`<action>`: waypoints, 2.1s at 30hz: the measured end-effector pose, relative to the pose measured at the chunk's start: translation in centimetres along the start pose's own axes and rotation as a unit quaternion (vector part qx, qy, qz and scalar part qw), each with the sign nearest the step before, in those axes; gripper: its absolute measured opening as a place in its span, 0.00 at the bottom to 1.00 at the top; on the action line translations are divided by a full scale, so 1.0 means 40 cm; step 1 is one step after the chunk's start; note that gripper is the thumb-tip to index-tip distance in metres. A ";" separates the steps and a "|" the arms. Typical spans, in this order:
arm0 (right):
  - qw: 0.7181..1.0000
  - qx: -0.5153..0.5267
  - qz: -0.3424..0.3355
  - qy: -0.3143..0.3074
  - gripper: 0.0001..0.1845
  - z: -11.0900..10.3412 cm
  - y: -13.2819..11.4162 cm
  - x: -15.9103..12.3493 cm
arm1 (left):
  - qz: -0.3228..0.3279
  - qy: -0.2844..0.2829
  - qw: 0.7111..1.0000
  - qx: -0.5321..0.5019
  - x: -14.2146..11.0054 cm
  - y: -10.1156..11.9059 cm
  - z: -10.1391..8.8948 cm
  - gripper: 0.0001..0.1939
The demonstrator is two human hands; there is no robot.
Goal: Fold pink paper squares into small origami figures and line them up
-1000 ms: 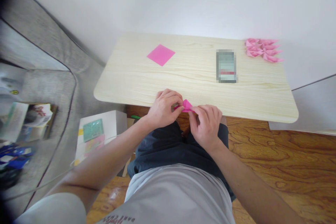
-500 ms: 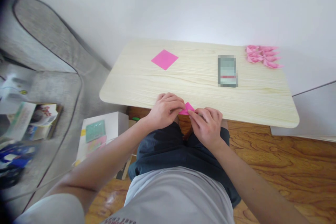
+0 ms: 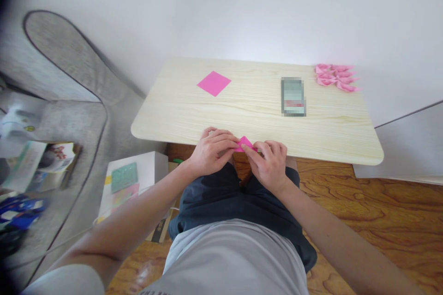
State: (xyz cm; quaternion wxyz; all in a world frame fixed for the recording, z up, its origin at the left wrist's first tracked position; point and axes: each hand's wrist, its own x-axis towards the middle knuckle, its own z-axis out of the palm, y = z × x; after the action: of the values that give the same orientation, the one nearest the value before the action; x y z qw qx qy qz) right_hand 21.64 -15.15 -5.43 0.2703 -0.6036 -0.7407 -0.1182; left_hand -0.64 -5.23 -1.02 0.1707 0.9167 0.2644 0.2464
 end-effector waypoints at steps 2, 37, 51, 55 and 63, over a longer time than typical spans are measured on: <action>1.000 0.012 0.003 -0.005 0.20 -0.005 -0.003 0.007 | 0.004 0.008 1.000 0.004 -0.006 0.005 0.005 0.10; 0.777 0.553 0.293 -0.069 0.11 -0.048 0.097 0.183 | -0.178 0.039 0.847 -0.499 0.149 -0.014 0.035 0.09; 0.795 0.536 0.275 -0.077 0.06 -0.050 0.098 0.182 | -0.178 0.087 0.893 -0.404 0.162 0.000 0.048 0.04; 0.794 0.539 0.271 -0.077 0.07 -0.049 0.107 0.182 | -0.191 0.095 0.861 -0.461 0.167 0.002 0.052 0.04; 0.790 0.542 0.275 -0.081 0.07 -0.057 0.116 0.186 | -0.182 0.109 0.852 -0.478 0.165 0.007 0.056 0.03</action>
State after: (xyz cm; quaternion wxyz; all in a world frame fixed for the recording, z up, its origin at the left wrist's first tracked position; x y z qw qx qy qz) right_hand 25.75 -8.98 -0.21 0.5136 -0.5435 -0.5045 0.4316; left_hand 5.55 -2.09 -0.34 0.5996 0.6250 0.2927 0.4052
